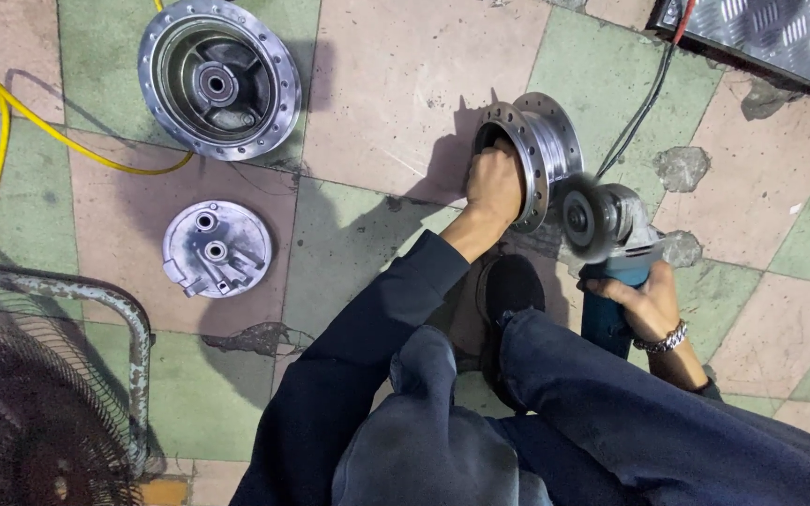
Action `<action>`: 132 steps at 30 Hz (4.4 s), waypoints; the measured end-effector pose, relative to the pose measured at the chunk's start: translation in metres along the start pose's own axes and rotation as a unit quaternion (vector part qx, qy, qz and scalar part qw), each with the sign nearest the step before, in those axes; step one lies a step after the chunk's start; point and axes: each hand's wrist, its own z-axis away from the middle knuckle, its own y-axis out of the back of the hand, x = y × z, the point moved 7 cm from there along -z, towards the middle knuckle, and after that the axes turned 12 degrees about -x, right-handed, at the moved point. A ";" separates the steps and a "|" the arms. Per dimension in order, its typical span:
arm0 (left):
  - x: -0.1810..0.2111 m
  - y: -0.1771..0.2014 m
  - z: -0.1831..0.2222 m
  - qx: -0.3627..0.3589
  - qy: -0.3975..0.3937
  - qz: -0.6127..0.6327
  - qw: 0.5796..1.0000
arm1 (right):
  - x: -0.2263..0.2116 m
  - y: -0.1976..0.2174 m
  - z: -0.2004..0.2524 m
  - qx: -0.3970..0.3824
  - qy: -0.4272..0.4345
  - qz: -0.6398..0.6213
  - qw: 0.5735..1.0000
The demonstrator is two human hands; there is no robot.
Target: Using a handheld angle grinder to smooth and clean the inner surface of a motorcycle wheel hub.
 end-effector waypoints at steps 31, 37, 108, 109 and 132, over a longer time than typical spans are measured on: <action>-0.004 -0.018 0.009 -0.042 0.006 0.012 0.999 | 0.019 0.000 -0.008 -0.018 0.034 -0.017 0.999; -0.003 -0.014 0.010 -0.038 -0.016 0.005 0.999 | 0.017 0.000 -0.008 -0.017 0.057 -0.019 0.998; -0.025 0.001 -0.021 -0.192 0.372 0.371 0.829 | -0.006 0.001 0.004 0.023 0.148 0.048 0.988; -0.021 0.000 -0.024 -0.169 0.291 0.352 0.874 | -0.013 0.000 0.008 0.024 0.145 0.043 0.988; 0.012 -0.036 -0.014 -0.078 0.038 0.047 0.995 | -0.034 -0.008 0.014 -0.029 0.187 0.006 0.982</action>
